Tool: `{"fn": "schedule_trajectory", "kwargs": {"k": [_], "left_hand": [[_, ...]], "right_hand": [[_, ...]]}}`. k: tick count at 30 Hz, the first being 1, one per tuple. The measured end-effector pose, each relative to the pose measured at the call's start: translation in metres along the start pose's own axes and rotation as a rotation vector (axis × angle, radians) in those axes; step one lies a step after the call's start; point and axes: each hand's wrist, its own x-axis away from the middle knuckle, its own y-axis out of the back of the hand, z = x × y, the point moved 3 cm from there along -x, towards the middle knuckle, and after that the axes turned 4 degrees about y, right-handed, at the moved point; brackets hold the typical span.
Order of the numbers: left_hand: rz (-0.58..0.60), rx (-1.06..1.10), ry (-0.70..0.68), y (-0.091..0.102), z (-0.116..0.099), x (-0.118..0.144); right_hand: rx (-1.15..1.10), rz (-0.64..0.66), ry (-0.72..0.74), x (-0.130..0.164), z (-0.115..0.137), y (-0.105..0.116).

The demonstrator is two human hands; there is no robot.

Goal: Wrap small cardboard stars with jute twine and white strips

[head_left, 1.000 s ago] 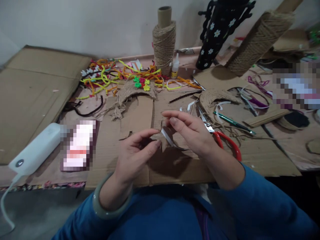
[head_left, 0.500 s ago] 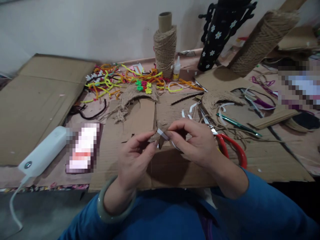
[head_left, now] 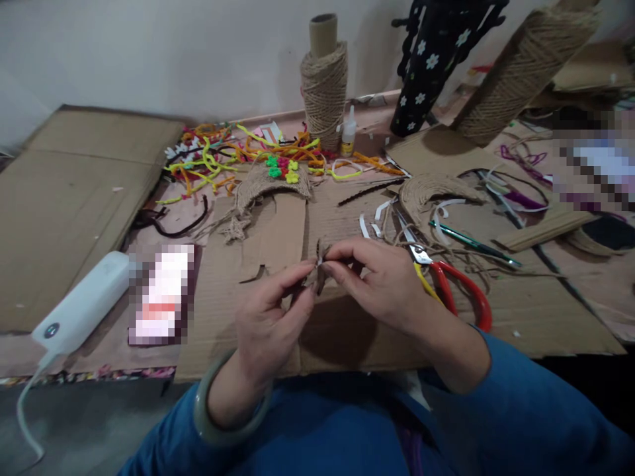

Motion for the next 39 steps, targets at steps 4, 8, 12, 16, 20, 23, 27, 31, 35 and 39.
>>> {"fn": "schedule_trajectory", "kwargs": {"k": [4, 8, 12, 16, 20, 23, 27, 31, 35, 39], "left_hand": [[0.013, -0.034, -0.014, -0.0002, -0.0012, -0.0016], [0.018, -0.057, -0.030, 0.0000, -0.0033, -0.0030], [0.035, -0.081, -0.046, 0.0000, -0.0048, -0.0042], [0.040, -0.076, -0.025, 0.0002, -0.0047, -0.0049], [0.042, -0.082, -0.010, 0.0000, -0.0039, -0.0058], [0.046, -0.086, -0.001, -0.0001, -0.0029, -0.0065], [0.058, -0.094, 0.005, -0.0005, -0.0025, -0.0067], [0.044, -0.076, 0.007, -0.0013, -0.0026, -0.0062], [0.043, -0.053, 0.007, -0.0023, -0.0027, -0.0061], [0.048, -0.056, 0.023, -0.0012, -0.0027, -0.0058]], "right_hand": [[0.011, 0.020, 0.004, -0.0007, -0.0008, 0.0001], [0.014, 0.044, -0.004, -0.0018, -0.0009, 0.0000], [0.024, 0.052, -0.012, -0.0017, -0.0005, -0.0001], [0.040, 0.057, -0.025, -0.0011, 0.0006, -0.0002], [0.060, 0.075, -0.029, -0.0008, 0.0014, -0.0012], [0.072, 0.082, -0.021, -0.0004, 0.0011, -0.0023], [0.084, 0.065, -0.029, -0.0002, 0.0003, -0.0020], [0.009, 0.090, -0.031, -0.0003, 0.0030, -0.0020], [-0.019, 0.088, -0.078, 0.0000, 0.0039, -0.0020], [-0.037, 0.082, -0.132, 0.0001, 0.0005, -0.0026]]}}
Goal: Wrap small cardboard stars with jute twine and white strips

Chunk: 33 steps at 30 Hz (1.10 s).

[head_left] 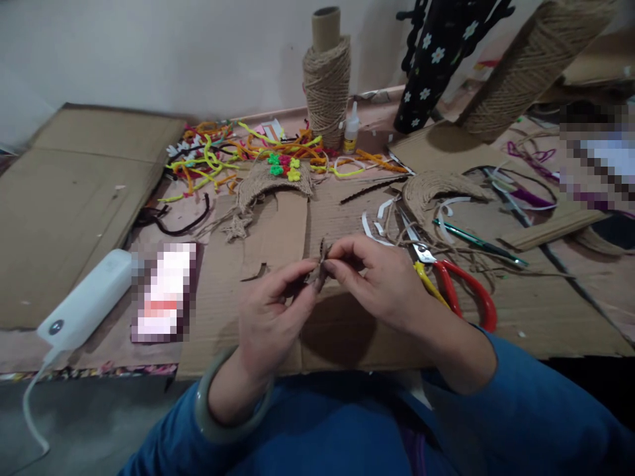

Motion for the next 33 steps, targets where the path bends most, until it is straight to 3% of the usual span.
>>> {"fn": "schedule_trajectory", "kwargs": {"k": [33], "left_hand": [[-0.020, -0.068, -0.017, 0.0006, -0.0017, -0.0005]], "right_hand": [[0.018, 0.024, 0.003, 0.0005, -0.0022, -0.0014]]}}
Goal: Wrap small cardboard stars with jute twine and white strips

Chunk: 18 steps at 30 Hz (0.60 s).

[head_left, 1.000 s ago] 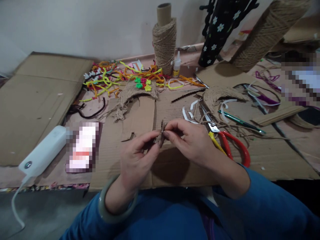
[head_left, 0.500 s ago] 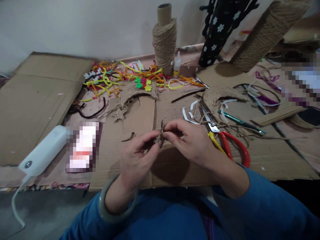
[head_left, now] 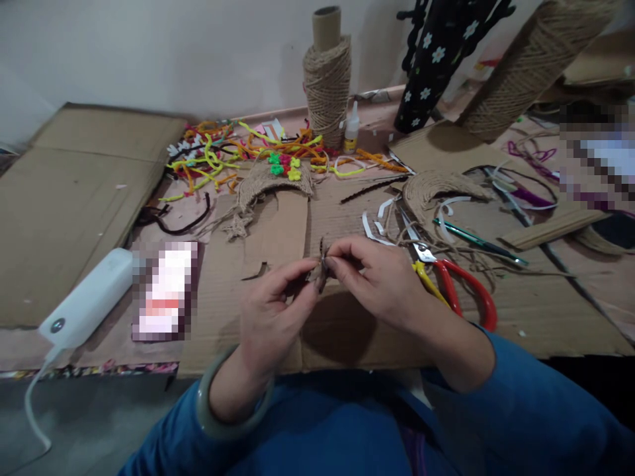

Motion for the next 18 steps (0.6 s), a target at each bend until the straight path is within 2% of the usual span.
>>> {"fn": "schedule_trajectory", "kwargs": {"k": [10, 14, 18], "left_hand": [[-0.017, -0.151, -0.194, -0.003, -0.012, 0.000], [-0.011, -0.136, -0.191, -0.003, -0.011, 0.000], [-0.022, -0.111, -0.181, -0.003, -0.011, 0.000]], "right_hand": [[0.010, -0.001, 0.003, 0.000, 0.001, -0.001], [-0.028, 0.017, -0.030, -0.001, 0.001, 0.000], [-0.157, 0.036, -0.117, -0.001, -0.002, -0.001]]}}
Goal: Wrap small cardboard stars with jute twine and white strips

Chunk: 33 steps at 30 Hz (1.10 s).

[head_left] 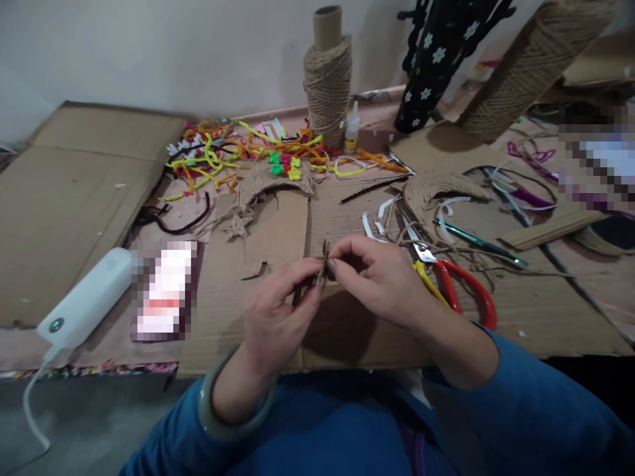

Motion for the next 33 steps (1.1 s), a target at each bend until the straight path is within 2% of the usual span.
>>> {"fn": "schedule_trajectory", "kwargs": {"k": [9, 17, 24, 29, 33], "left_hand": [[-0.010, 0.059, 0.035, 0.000, 0.005, 0.002], [-0.021, 0.113, 0.048, 0.000, 0.007, 0.003], [-0.021, 0.210, 0.140, -0.001, 0.013, 0.006], [0.003, 0.332, 0.249, -0.003, 0.013, 0.005], [0.071, 0.633, 0.434, -0.007, 0.013, 0.002]], "right_hand": [[-0.313, 0.017, -0.153, -0.002, -0.007, -0.006], [-0.343, 0.021, -0.156, -0.005, -0.004, -0.004], [-0.370, 0.023, -0.155, -0.005, -0.003, -0.005], [-0.288, -0.002, -0.109, -0.002, -0.003, -0.003], [-0.069, -0.056, -0.019, 0.000, -0.001, 0.002]]}}
